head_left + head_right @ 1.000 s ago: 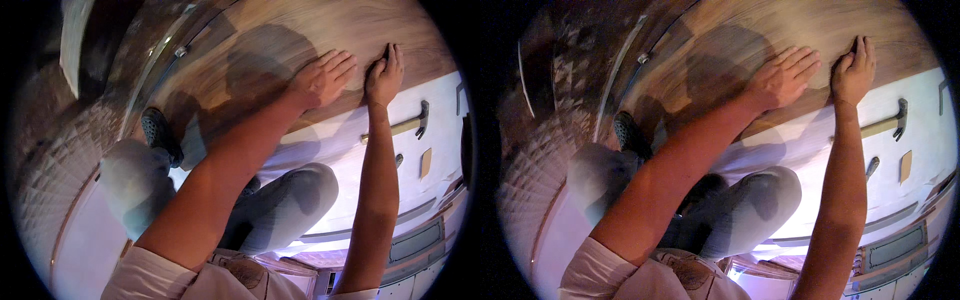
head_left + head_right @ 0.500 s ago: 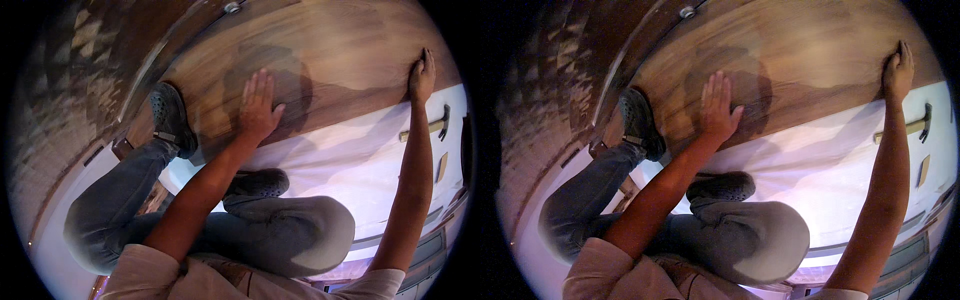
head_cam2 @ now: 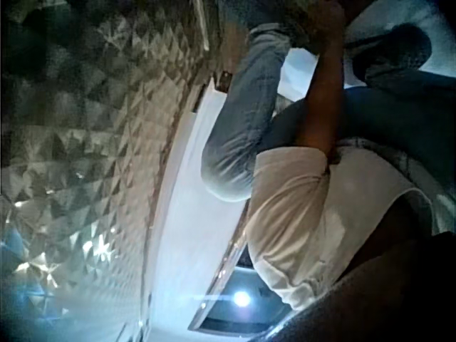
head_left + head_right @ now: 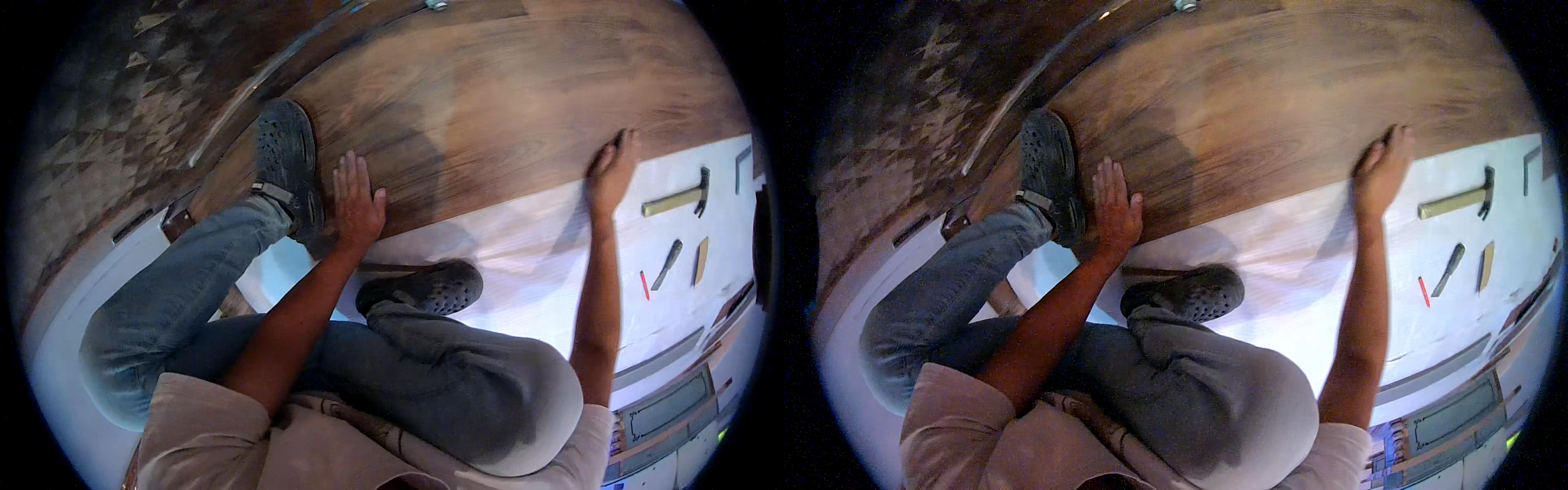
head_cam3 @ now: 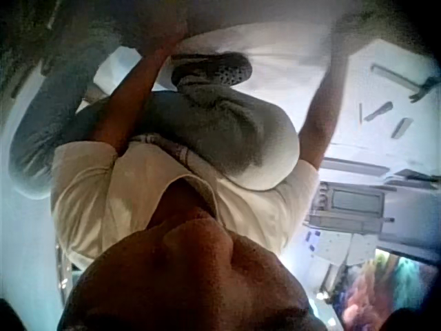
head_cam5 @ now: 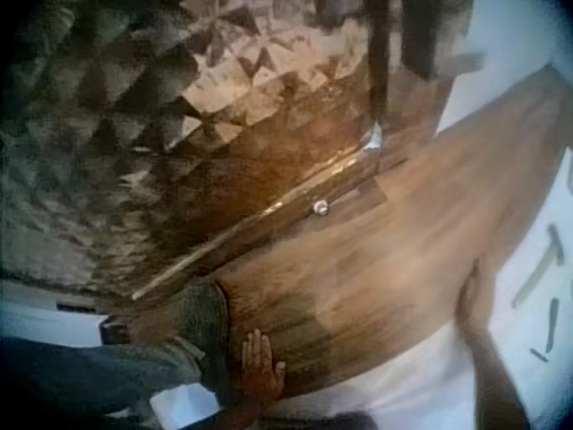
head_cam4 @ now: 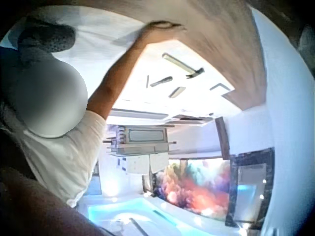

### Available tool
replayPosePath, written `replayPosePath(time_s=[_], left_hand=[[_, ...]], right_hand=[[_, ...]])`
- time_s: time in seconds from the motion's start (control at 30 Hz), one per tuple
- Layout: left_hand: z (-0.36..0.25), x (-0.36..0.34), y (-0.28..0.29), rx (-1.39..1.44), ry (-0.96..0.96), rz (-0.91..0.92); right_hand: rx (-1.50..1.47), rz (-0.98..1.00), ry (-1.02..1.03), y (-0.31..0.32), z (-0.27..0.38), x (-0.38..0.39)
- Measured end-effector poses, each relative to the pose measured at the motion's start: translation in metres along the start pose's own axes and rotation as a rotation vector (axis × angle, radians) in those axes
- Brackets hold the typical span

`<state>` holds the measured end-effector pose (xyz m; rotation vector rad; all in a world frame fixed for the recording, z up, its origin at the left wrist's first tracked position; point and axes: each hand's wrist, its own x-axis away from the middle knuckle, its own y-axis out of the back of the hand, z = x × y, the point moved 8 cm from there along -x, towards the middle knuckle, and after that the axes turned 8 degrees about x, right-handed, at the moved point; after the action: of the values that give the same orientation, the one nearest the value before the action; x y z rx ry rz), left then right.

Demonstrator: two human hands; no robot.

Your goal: The person positions and aligns laminate flooring planks on the floor, pressing them together by hand and using a hammer with a tapping block to secure them into place.

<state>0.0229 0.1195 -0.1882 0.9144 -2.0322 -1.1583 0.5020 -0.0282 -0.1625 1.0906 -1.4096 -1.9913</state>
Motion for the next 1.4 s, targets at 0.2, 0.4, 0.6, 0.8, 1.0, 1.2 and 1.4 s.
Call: replayPosePath(time_s=[0.2,0.4,0.6,0.8,1.0,1.2,1.4], left_hand=[[-0.072,-0.046,-0.023,0.033,-0.235,-0.044],[-0.194,-0.098,-0.043,-0.013,-0.633,0.116],[-0.364,-0.16,-0.124,-0.077,-0.819,0.265],[-0.513,-0.223,-0.169,-0.007,-0.931,0.138],[-0.611,-0.271,-0.199,0.009,-0.923,0.092],[-0.615,-0.273,-0.216,0.045,-0.861,0.2],[-0.614,-0.285,-0.211,-0.014,-0.854,0.205]], right_hand=[[-0.199,0.122,-0.11,0.044,0.058,0.101],[-0.076,0.137,-0.298,0.079,0.025,0.155],[0.394,-0.089,-0.695,0.156,-0.182,0.222],[0.315,-0.155,-0.832,0.153,-0.205,0.235],[0.31,-0.115,-0.86,0.151,-0.207,0.236],[0.31,0.007,-0.975,0.139,-0.224,0.246],[-0.24,0.072,-1.517,0.111,-0.27,0.123]])
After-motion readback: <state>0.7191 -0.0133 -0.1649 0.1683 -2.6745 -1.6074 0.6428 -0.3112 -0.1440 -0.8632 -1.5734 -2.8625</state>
